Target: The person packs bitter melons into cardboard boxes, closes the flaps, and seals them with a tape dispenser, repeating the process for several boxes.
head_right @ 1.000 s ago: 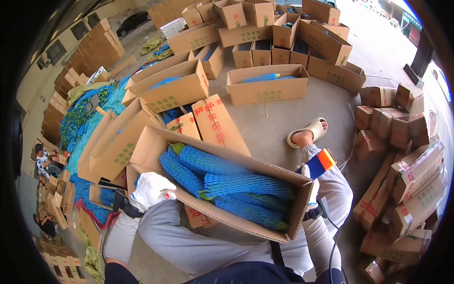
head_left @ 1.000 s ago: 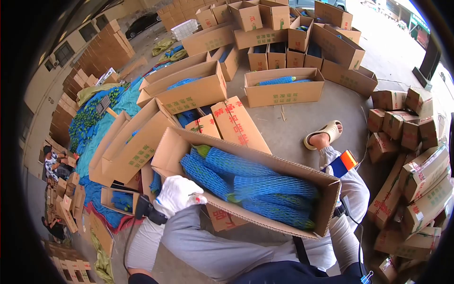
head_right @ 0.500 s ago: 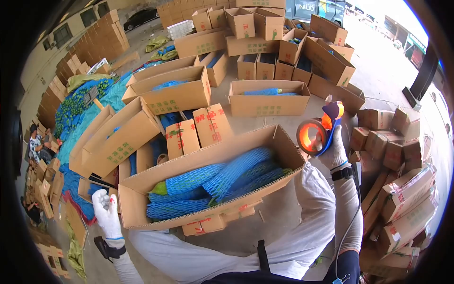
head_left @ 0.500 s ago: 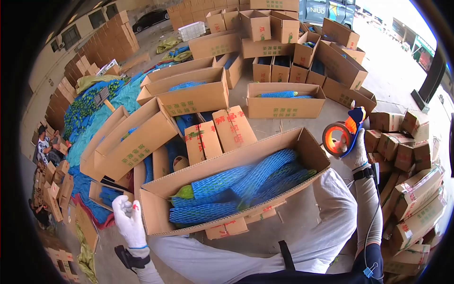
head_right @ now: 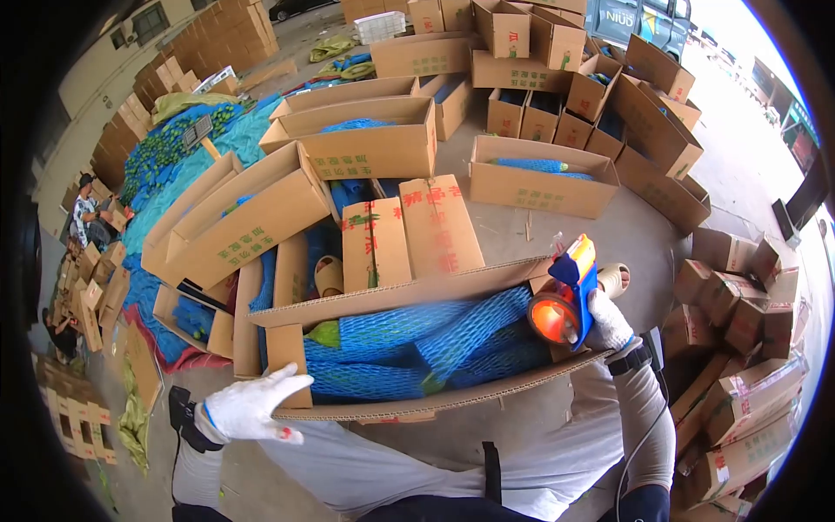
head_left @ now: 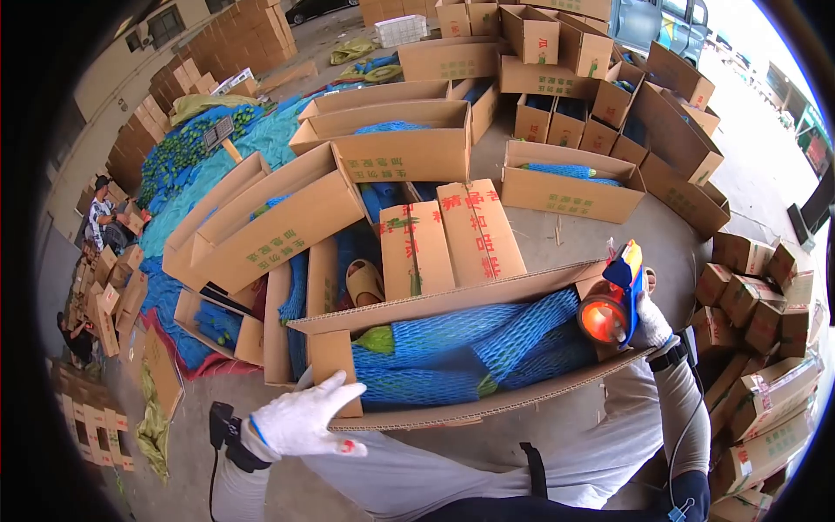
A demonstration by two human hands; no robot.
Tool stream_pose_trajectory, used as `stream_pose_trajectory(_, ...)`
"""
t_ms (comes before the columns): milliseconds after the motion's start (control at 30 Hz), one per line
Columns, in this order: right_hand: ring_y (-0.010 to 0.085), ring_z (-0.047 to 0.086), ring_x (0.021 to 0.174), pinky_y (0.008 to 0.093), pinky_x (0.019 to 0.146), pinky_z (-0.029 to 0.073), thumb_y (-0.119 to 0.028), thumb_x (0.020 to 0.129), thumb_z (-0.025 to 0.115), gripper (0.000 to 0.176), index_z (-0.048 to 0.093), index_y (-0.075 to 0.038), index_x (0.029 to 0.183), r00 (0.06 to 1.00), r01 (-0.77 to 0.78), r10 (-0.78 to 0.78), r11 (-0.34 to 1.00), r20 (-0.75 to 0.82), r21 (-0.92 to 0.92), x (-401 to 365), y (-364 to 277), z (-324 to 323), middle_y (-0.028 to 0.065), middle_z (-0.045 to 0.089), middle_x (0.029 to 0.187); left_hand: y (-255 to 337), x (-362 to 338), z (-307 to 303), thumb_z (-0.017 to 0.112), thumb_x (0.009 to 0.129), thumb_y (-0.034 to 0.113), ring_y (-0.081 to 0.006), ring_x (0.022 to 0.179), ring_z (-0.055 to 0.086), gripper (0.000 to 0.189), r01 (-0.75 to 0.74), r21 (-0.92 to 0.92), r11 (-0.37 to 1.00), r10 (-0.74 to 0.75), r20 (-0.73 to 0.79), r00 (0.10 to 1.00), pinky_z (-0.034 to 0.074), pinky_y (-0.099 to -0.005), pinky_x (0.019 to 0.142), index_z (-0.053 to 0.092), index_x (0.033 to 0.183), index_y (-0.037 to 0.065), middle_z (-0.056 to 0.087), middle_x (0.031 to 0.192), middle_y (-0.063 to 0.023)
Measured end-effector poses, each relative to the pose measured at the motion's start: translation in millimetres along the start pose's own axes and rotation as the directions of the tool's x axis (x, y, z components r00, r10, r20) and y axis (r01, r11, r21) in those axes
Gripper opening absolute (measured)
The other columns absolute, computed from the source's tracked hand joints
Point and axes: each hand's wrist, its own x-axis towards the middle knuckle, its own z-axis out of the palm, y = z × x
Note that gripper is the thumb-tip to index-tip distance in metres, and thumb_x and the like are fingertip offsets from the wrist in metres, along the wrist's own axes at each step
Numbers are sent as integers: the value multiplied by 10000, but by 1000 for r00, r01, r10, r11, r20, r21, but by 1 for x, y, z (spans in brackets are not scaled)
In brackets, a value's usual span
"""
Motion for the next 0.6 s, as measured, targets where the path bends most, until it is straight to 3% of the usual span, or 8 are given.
stream_pose_trajectory(133,244,594,1111,377,893,547,-456,985,549,571,458,-44,1370,989,54,-69,992,-134,-115,16,-2,-26,108,566,1289,13,44,11,563,734,828,-336,716,689,780,279,81,957,-231,-369,900,528,-447,591,609,949,79,646,748,-154)
stream_pose_trajectory(200,200,605,748,341,681,550,-493,1022,456,487,556,-30,1138,861,164,-213,976,-462,-144,33,-23,16,73,623,917,-3,54,7,573,738,808,-329,738,675,752,291,17,957,-266,-356,896,518,-449,608,612,903,76,629,768,-149)
stream_pose_trajectory(267,189,562,606,315,564,485,-545,1012,434,532,575,-32,1025,804,394,-440,898,-399,-196,38,-33,-16,66,592,729,-29,77,33,573,740,793,-335,766,639,724,218,72,973,-144,-548,824,504,-451,659,603,843,77,595,778,-146)
stream_pose_trajectory(333,178,536,545,301,489,405,-594,999,414,602,597,-21,968,860,510,-500,842,99,-176,30,-49,-21,78,588,659,-38,94,59,671,785,630,-329,858,562,558,278,164,946,-116,-632,766,442,-451,782,569,872,88,546,869,-116)
stream_pose_trajectory(400,185,684,725,300,692,557,-667,815,671,774,618,44,1115,776,475,-624,674,-92,-566,13,-45,41,101,700,837,-25,90,58,723,780,553,-353,957,561,543,254,100,962,-104,-727,679,448,-472,833,565,1006,85,555,989,-136)
stream_pose_trajectory(467,275,686,1007,405,896,566,-691,694,747,998,487,33,1329,955,292,-280,848,95,-442,3,-23,78,185,629,1237,-15,102,57,755,771,504,-398,1148,524,631,237,275,932,128,-860,494,426,-517,962,540,1174,68,536,1220,-193)
stream_pose_trajectory(533,167,690,625,257,572,562,-472,737,838,617,695,65,1004,983,-51,106,943,150,-330,15,22,109,98,714,763,13,127,37,657,839,543,-430,1339,405,768,308,365,879,204,-870,449,338,-558,1094,467,1383,35,417,1444,-251)
stream_pose_trajectory(600,85,622,656,235,586,505,-360,750,827,526,708,63,1039,929,-274,353,860,115,-430,28,42,122,49,706,812,33,167,26,622,870,511,-408,1315,433,732,239,244,940,99,-865,491,326,-546,1099,473,1387,14,477,1384,-245)
